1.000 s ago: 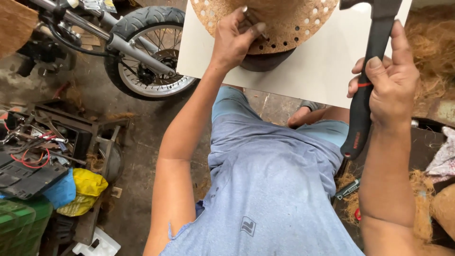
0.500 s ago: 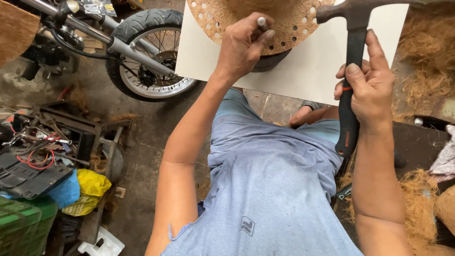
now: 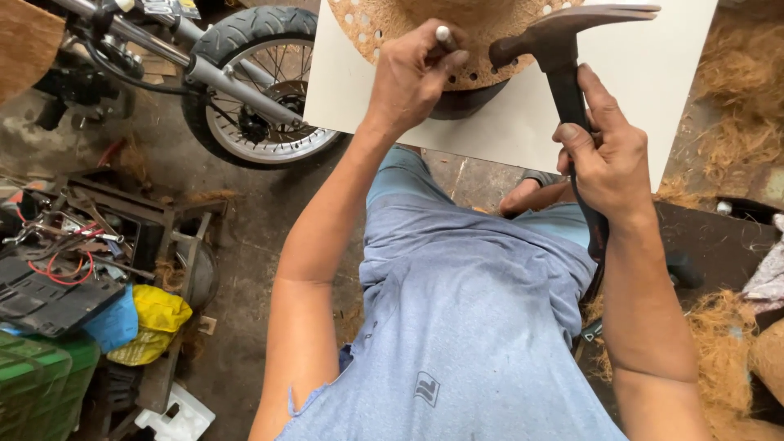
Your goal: The person uses a hammer to drive small white pegs into pre-drilled holes along the brim of a straw hat. They briefly pick up a small wooden stick from the floor and then resume hammering the pegs into the hat.
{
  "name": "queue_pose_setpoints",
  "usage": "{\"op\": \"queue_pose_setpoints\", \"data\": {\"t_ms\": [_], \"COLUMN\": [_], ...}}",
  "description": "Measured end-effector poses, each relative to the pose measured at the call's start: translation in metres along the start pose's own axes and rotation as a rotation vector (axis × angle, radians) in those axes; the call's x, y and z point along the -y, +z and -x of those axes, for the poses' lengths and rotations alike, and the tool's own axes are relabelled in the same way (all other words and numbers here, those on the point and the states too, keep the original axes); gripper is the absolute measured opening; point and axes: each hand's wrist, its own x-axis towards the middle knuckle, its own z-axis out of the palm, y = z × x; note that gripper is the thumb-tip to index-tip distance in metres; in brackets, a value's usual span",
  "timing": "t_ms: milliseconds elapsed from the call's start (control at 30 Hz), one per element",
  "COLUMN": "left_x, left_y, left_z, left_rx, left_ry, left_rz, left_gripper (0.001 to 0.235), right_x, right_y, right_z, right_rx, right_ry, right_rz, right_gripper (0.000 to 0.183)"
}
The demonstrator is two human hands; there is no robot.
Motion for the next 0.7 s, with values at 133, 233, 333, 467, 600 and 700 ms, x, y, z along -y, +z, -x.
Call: {"op": "queue_pose_setpoints", "data": {"t_ms": [133,233,333,467,600,700], "left_x": [0.006,0.018,0.019,0.023,0.026,0.027], "left_y": [0.009,0.014,0.014,0.013,0.013,0.013], "left_z": [0.001,0.001,-0.001,-0.003,-0.006,-0.007], "left_rx": [0.011,0.005,0.008,0.040,0.076,0.091], "left_ry": [0.044,0.035,0.046,0.044,0.068,0.091], "left_rz": [-0.038,-0.077,-0.068,-0.047,-0.038,-0.077], "left_gripper": [0.011,0.011,0.013,0.012,0.015,0.020], "right_x": [0.003,0.003,0.000,-0.005,-0.002,0.001], "right_y": [0.002,0.001,-0.001,-0.003,-0.005,-0.009], "right_z": [0.000,0.000,0.002,0.004,0.004,0.002], "right_rx": [0.010,0.008,0.003,0.001,-0.010,0.000], "right_ry": [0.006,0.035,0.014,-0.008,-0.006,-0.040], "right_rz": [-0.020,-0.033,-0.016,-0.024,-0.017,0.010], "right_gripper": [0.057,0.058,0.057,0.057,0.057,0.056]}}
